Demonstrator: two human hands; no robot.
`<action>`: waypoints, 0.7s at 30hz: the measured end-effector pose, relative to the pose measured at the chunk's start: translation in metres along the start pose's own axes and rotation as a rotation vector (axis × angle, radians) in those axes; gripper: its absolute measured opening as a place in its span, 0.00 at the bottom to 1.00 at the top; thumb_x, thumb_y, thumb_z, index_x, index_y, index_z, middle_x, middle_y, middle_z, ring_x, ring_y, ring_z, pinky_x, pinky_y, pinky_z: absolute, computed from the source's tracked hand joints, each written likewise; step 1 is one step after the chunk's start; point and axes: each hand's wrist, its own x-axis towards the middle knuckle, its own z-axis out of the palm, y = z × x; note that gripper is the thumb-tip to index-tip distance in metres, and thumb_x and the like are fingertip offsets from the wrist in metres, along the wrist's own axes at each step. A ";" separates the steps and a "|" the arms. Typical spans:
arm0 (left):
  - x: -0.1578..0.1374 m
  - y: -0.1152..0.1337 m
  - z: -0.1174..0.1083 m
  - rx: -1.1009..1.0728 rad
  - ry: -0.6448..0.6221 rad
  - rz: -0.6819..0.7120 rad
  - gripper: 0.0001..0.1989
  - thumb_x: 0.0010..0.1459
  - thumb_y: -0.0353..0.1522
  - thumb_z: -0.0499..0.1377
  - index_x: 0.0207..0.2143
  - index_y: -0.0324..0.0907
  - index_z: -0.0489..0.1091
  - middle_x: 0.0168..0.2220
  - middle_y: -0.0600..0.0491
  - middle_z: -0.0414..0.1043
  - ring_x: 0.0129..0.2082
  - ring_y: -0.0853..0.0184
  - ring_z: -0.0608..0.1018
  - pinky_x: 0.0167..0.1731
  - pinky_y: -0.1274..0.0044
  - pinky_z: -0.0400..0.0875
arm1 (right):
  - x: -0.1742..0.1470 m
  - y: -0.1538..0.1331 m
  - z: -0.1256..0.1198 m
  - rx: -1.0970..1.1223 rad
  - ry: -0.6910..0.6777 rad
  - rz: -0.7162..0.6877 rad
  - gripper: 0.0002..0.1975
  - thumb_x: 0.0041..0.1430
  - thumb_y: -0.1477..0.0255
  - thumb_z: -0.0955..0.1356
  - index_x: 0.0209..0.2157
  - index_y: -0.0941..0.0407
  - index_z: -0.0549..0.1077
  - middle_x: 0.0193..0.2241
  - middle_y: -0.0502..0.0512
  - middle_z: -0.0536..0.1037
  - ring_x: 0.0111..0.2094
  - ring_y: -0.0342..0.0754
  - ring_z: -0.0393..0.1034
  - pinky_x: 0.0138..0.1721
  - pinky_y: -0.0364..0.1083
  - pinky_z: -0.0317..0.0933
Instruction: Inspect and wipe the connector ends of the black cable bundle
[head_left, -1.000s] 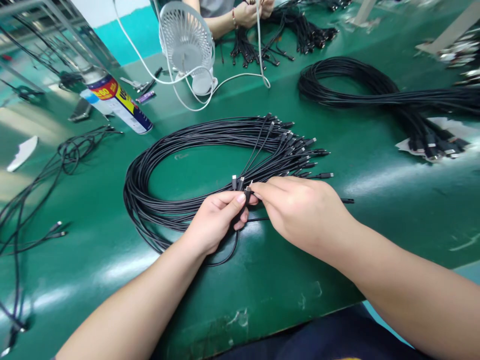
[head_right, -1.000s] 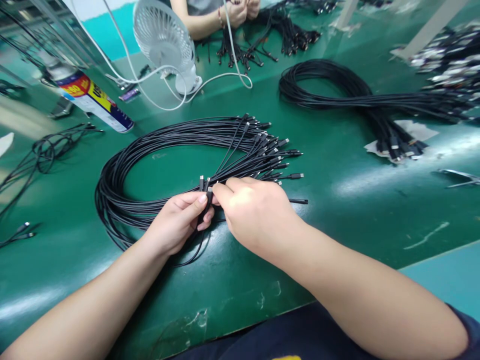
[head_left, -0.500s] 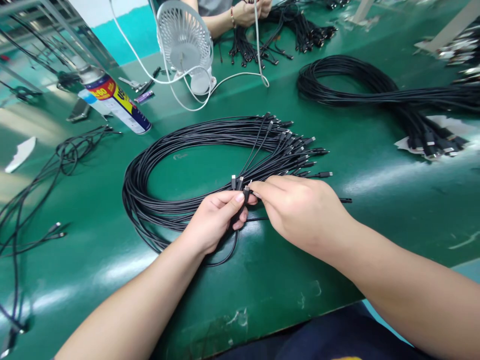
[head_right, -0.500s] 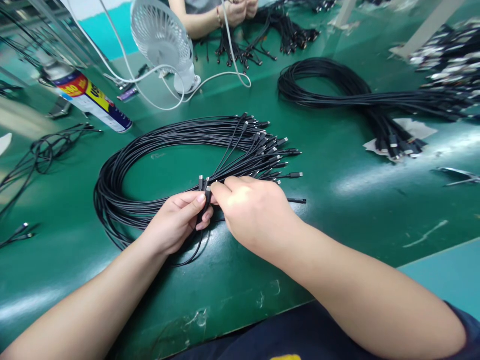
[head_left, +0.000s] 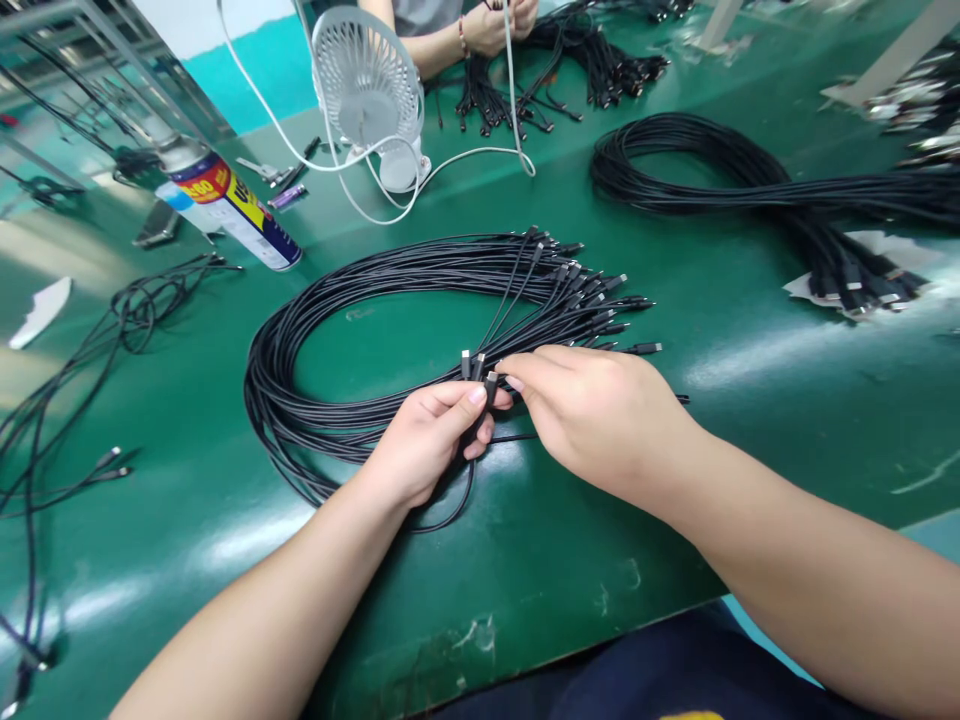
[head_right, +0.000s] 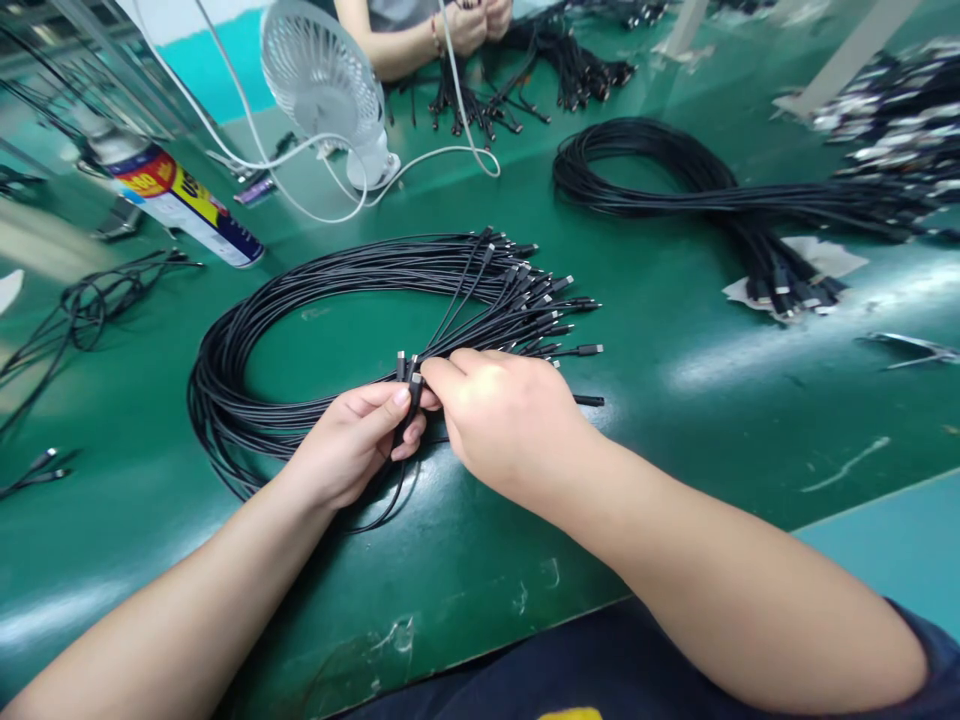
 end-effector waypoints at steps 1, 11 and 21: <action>0.000 0.000 0.000 -0.005 -0.001 -0.002 0.13 0.55 0.38 0.64 0.33 0.35 0.77 0.20 0.55 0.66 0.19 0.75 0.63 0.19 0.81 0.56 | 0.001 0.001 -0.001 0.044 -0.020 0.026 0.15 0.61 0.78 0.60 0.41 0.58 0.77 0.33 0.56 0.80 0.33 0.51 0.75 0.32 0.46 0.61; -0.001 0.000 0.002 0.068 -0.038 -0.006 0.16 0.53 0.42 0.65 0.29 0.36 0.74 0.18 0.56 0.65 0.17 0.76 0.63 0.19 0.81 0.56 | 0.013 0.011 0.001 0.688 -0.097 0.192 0.06 0.60 0.73 0.67 0.33 0.57 0.77 0.28 0.50 0.80 0.29 0.44 0.73 0.31 0.42 0.62; -0.003 0.004 0.005 0.075 -0.020 -0.066 0.20 0.48 0.44 0.68 0.30 0.34 0.76 0.17 0.57 0.64 0.16 0.77 0.62 0.18 0.82 0.53 | 0.022 0.019 -0.001 0.559 0.305 0.253 0.10 0.56 0.74 0.68 0.21 0.57 0.70 0.17 0.48 0.71 0.20 0.42 0.64 0.24 0.42 0.55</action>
